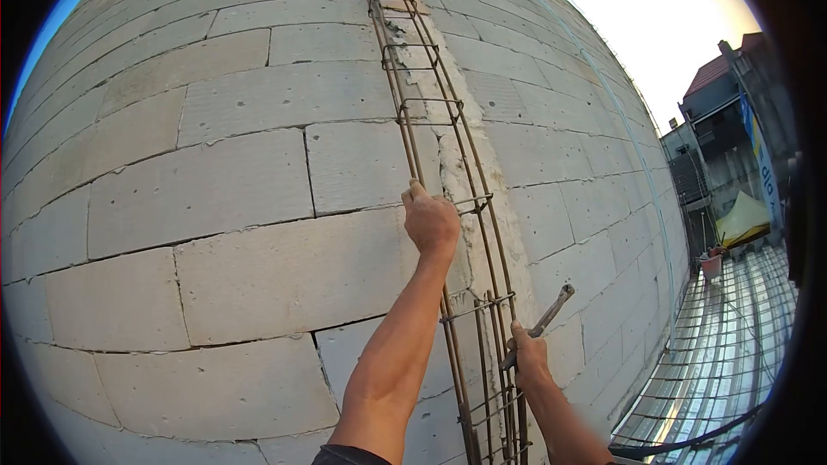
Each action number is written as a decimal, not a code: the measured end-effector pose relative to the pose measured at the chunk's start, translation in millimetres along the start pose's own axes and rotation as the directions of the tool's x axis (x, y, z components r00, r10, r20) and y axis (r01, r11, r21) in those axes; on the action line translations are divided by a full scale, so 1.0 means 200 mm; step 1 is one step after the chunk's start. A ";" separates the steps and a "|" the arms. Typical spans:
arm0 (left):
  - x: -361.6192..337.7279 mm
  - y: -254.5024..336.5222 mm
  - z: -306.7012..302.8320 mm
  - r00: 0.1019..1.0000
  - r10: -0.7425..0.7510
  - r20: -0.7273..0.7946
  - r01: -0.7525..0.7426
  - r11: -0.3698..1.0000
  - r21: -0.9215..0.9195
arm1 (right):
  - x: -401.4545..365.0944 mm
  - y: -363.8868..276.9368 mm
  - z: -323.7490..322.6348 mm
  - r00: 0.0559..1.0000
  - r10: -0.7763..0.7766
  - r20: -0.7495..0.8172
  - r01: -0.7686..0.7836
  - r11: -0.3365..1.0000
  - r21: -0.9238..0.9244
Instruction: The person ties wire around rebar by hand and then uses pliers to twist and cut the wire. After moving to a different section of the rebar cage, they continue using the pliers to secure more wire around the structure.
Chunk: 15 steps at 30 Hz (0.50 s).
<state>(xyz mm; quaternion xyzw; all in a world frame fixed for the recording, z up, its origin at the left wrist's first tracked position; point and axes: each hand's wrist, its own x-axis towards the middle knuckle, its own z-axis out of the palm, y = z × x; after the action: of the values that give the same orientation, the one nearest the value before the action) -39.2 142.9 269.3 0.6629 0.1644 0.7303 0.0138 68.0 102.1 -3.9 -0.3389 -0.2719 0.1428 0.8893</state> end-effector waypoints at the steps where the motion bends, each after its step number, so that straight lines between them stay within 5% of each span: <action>1: 0.02 -0.05 0.01 1.000 -0.003 0.006 0.003 1.000 0.004 | -0.01 0.01 0.01 1.000 -0.020 -0.011 0.020 1.000 -0.004; 15: 0.06 -0.19 0.09 1.000 -0.021 -0.019 0.019 0.996 -0.085 | -0.15 -0.04 0.03 0.996 -0.084 0.016 0.084 0.996 -0.018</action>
<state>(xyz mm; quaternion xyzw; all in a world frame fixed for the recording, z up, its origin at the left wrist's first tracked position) -30.0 185.9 272.5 0.6529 0.1400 0.7429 0.0474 41.2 85.4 -6.7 -0.3343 -0.2941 0.1055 0.8892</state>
